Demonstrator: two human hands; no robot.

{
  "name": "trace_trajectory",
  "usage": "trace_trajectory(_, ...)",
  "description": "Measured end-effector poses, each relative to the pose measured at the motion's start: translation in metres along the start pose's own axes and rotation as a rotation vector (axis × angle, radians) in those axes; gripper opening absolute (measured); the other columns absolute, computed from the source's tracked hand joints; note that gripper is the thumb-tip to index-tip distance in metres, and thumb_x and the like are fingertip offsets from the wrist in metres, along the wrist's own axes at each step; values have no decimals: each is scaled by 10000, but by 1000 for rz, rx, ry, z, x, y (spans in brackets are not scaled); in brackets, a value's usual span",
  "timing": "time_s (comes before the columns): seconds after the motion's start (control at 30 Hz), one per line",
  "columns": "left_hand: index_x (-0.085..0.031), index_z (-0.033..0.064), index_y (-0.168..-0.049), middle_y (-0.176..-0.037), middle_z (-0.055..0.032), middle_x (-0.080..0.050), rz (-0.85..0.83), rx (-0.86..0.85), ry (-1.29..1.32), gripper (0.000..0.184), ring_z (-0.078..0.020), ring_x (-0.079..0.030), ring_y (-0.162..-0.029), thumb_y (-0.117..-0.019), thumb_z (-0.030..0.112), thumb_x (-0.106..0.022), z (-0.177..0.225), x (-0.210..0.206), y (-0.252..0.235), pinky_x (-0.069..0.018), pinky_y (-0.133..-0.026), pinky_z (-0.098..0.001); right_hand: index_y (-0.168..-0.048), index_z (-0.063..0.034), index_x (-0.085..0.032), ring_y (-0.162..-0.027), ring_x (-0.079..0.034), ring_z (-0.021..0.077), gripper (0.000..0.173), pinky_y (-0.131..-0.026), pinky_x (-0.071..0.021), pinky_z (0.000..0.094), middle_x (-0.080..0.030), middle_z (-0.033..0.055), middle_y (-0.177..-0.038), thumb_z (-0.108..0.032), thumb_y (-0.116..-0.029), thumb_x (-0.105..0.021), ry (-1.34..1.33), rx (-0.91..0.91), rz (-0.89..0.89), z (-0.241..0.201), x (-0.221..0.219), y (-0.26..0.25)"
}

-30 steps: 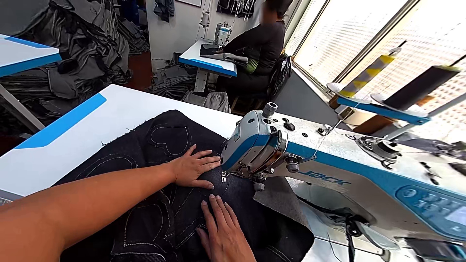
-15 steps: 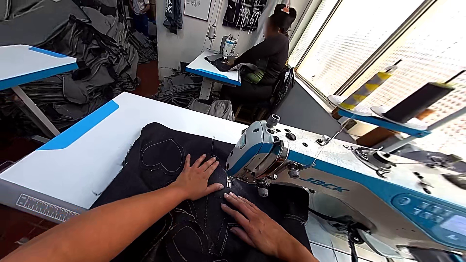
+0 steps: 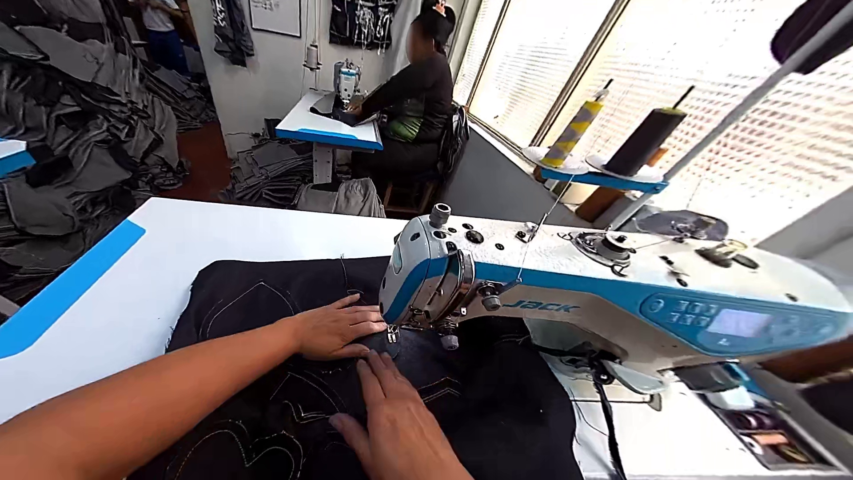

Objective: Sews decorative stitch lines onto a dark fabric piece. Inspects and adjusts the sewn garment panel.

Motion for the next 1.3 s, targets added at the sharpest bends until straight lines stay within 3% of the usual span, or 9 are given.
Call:
trace_trajectory(0.07,-550,80,-1449,-1476,-93,-568,-11,-2,49,561,-242,-449,-1456,-1082,460,-358,-7,-4,3,-223,-1243,-557,-1534,86,-368,-1533,-289,391,806,-1246,-232,500,-323,261,-1627,-526,-1026,-496,44,-90,-70,11,-26,-13)
trace_trajectory(0.23,-563,91,-1444,-1498,-72,-557,-9,11,90,598,-230,-425,-1475,-1071,510,-357,-11,-3,4,-198,-1253,-556,-1451,112,-490,-1413,-477,440,764,-1173,-365,538,-478,294,-1516,-520,-1025,-435,235,-3,227,21,-63,-11)
trace_trajectory(0.47,-572,111,-1432,-1533,-54,-529,6,151,59,582,-252,-362,-1516,-1063,513,-369,-2,-2,6,-193,-1246,-577,-1465,106,-475,-1429,-464,420,790,-1188,-352,521,-469,282,-1529,-551,-1030,-403,217,101,173,37,-54,-10)
trace_trajectory(0.83,-328,124,-1611,-1696,-43,-264,34,851,-40,721,-303,-145,-1587,-1065,590,-269,76,-21,4,-77,-1230,-660,-1452,-67,-569,-1413,-519,235,473,-1166,-421,395,-572,108,-1494,-288,-1056,-436,230,820,9,149,5,-41)
trace_trajectory(0.93,-241,132,-1639,-1722,-85,-154,-61,900,35,734,-346,-35,-1594,-1067,591,-251,85,-17,3,4,-1201,-711,-1431,-112,-603,-1397,-537,227,429,-1146,-440,414,-593,67,-1478,-293,-1054,-505,251,756,-174,145,29,-48)
trace_trajectory(1.0,-249,244,-1643,-1719,-125,-144,-171,797,79,660,-391,-32,-1586,-1074,576,-268,77,-3,6,1,-1181,-742,-1300,-69,-687,-1219,-664,309,343,-1023,-521,512,-703,126,-1294,-261,-1033,-591,277,503,-238,118,53,-36)
trace_trajectory(1.07,-417,320,-1574,-1636,-145,-366,-196,536,1,538,-412,-242,-1542,-1076,517,-371,54,11,11,-156,-1174,-734,-1165,-35,-733,-1006,-728,357,307,-850,-581,558,-744,172,-1076,-271,-1010,-614,233,316,-87,79,60,-13)
trace_trajectory(1.13,-572,245,-1472,-1501,-65,-561,-118,67,-125,469,-313,-441,-1455,-1056,431,-466,20,19,15,-278,-1187,-635,-1204,-21,-725,-1124,-711,342,393,-950,-569,528,-736,172,-1185,-334,-1008,-592,134,192,118,37,41,4)
trace_trajectory(1.3,-397,86,-1575,-1645,-70,-377,-211,-302,61,595,-230,-260,-1561,-1088,419,-322,-17,2,15,-127,-1278,-514,-1424,121,-514,-1405,-482,450,734,-1159,-374,562,-496,300,-1498,-479,-1001,-516,178,15,350,28,-61,-10)
Point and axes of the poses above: each hand's wrist, its own y-axis away from the middle knuckle, its own x-axis out of the back of the hand, z = x × y, the point moved 3 cm from there along -y, towards the middle knuckle
